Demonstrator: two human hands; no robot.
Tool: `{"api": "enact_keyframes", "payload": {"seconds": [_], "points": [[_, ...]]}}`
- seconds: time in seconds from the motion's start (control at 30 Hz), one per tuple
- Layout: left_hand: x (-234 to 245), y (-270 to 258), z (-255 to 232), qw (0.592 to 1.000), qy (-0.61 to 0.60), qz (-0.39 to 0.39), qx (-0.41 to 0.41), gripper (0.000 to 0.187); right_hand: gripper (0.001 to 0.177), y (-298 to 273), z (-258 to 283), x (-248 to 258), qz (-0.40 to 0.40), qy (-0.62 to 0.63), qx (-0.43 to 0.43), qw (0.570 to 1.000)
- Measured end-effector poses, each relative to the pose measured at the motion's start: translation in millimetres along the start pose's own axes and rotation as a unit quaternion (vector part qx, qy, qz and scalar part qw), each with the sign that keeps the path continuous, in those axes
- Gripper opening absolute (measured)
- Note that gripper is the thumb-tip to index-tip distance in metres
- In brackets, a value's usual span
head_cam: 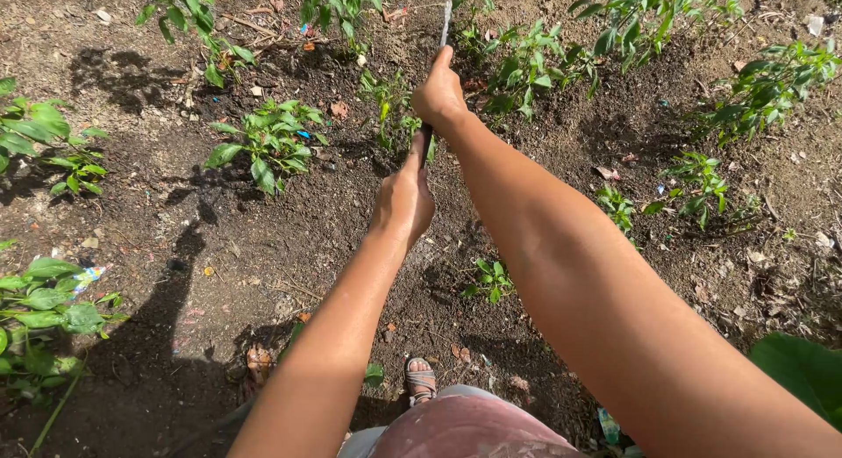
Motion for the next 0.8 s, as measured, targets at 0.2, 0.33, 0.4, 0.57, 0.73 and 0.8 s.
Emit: {"api": "enact_keyframes", "payload": {"seconds": [0.2, 0.33, 0.4, 0.57, 0.73, 0.8], "points": [[-3.1, 51.9, 41.9, 0.985, 0.106, -0.012, -0.138, 0.072, 0.062, 7.2, 5.4, 0.8, -0.008, -0.007, 0.008, 1.000], [8.4, 5.3, -11.9, 0.999, 0.017, 0.006, -0.041, 0.077, 0.064, 22.6, -4.2, -7.0, -0.019, -0.021, 0.029, 0.999], [8.9, 7.3, -10.1, 1.000, -0.017, 0.013, -0.022, 0.080, 0.067, 23.0, -4.7, -6.7, -0.030, -0.011, 0.043, 0.999], [16.7, -15.7, -33.7, 1.000, 0.008, 0.011, -0.022, 0.078, 0.078, 17.7, 5.9, 0.3, -0.030, 0.006, 0.040, 0.999], [17.2, -8.6, -30.8, 0.997, 0.011, 0.019, -0.072, 0.064, 0.074, 50.1, -14.3, -10.4, -0.035, -0.001, 0.046, 0.998], [16.4, 1.7, -26.8, 0.976, 0.134, -0.013, -0.172, 0.061, 0.074, 47.8, -10.3, -7.3, -0.041, -0.006, 0.042, 0.998]]}}
Point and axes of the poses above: each hand's wrist, its own y-axis towards the middle knuckle, its own x-axis out of the back of the hand, z = x × y, the point moved 1 cm from there along y, towards the middle knuckle, and after that the axes turned 3 degrees about x, right-handed, at the moved point
